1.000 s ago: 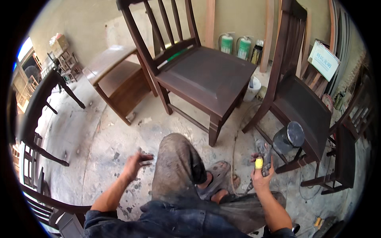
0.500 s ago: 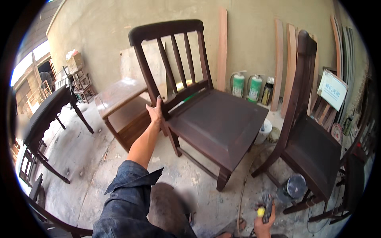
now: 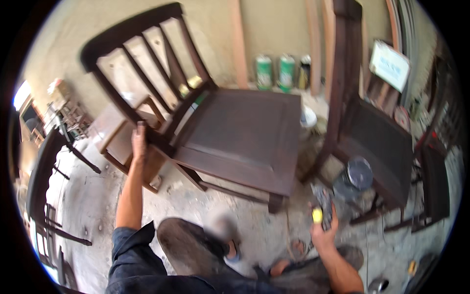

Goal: The person pours red paint into a spray gun and then spray paints several wooden chairs in a workshop. They move the chairs to access different sides and continue applying the finish.

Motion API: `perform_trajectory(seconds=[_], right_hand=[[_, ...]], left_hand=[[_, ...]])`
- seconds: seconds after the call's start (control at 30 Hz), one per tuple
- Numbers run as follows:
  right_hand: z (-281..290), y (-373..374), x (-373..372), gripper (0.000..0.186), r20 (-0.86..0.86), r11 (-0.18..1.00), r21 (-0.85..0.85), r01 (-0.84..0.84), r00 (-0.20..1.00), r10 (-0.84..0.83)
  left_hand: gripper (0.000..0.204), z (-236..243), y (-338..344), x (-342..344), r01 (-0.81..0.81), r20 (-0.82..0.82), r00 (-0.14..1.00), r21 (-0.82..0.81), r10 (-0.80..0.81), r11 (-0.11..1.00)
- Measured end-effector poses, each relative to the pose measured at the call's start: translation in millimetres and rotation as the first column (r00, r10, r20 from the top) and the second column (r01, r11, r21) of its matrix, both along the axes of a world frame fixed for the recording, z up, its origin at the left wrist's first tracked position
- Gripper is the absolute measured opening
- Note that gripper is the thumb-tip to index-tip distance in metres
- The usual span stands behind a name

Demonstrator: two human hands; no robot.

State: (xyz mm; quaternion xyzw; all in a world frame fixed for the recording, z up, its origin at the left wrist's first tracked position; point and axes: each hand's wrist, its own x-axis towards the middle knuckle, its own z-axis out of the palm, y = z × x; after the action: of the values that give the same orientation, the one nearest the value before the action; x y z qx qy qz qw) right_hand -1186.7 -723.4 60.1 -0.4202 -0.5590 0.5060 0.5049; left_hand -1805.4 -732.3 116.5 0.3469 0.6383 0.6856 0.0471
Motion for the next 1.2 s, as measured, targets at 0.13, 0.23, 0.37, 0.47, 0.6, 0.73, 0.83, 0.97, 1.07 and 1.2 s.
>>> perform_trajectory(seconds=[0.13, 0.23, 0.37, 0.47, 0.6, 0.73, 0.83, 0.97, 1.07, 1.2], right_hand=[[-7, -6, 10, 0.052, 0.027, 0.997, 0.064, -0.034, 0.999, 0.032], [-10, -16, 17, 0.051, -0.008, 0.997, 0.072, -0.027, 1.0, 0.028], [-15, -12, 31, 0.051, 0.045, 0.988, 0.157, -0.015, 0.999, 0.007], [-9, -12, 22, 0.052, -0.005, 0.988, 0.151, 0.003, 1.0, -0.003], [6, -9, 14, 0.053, 0.105, 0.974, 0.227, -0.014, 0.994, -0.01], [47, -24, -13, 0.052, -0.005, 0.996, 0.092, 0.003, 1.0, -0.002], [72, -28, -33, 0.053, -0.088, 0.995, 0.089, -0.036, 0.995, 0.043], [115, -30, -48, 0.055, -0.061, 0.994, 0.101, -0.043, 0.997, 0.05], [129, -23, -64, 0.054, -0.094, 0.987, 0.159, -0.029, 0.995, 0.045], [155, -22, -89, 0.052, -0.043, 0.99, 0.143, 0.01, 0.999, -0.004]], left_hand=[[0.052, -6, -96, 33, 0.129, -0.081, 0.989, 0.074, -0.123, 0.989], [0.077, -1, -130, 78, 0.268, -0.161, 0.958, 0.215, -0.236, 0.939], [0.073, 12, -102, 103, 0.006, 0.003, 1.0, 0.25, -0.006, 0.968], [0.063, 29, -88, 86, -0.071, 0.025, 0.997, 0.196, 0.068, 0.978], [0.048, 75, -33, 66, -0.056, 0.007, 0.998, 0.139, 0.056, 0.989], [0.048, 108, 35, 26, 0.012, -0.018, 1.0, 0.104, -0.011, 0.995], [0.061, 126, 55, -21, 0.12, 0.117, 0.987, -0.102, -0.108, 0.988], [0.062, 139, 69, -3, 0.214, 0.078, 0.974, -0.031, -0.211, 0.976], [0.05, 144, 78, 1, 0.222, 0.091, 0.972, -0.038, -0.217, 0.974], [0.038, 141, 89, 7, 0.225, 0.11, 0.966, 0.077, -0.233, 0.971]])
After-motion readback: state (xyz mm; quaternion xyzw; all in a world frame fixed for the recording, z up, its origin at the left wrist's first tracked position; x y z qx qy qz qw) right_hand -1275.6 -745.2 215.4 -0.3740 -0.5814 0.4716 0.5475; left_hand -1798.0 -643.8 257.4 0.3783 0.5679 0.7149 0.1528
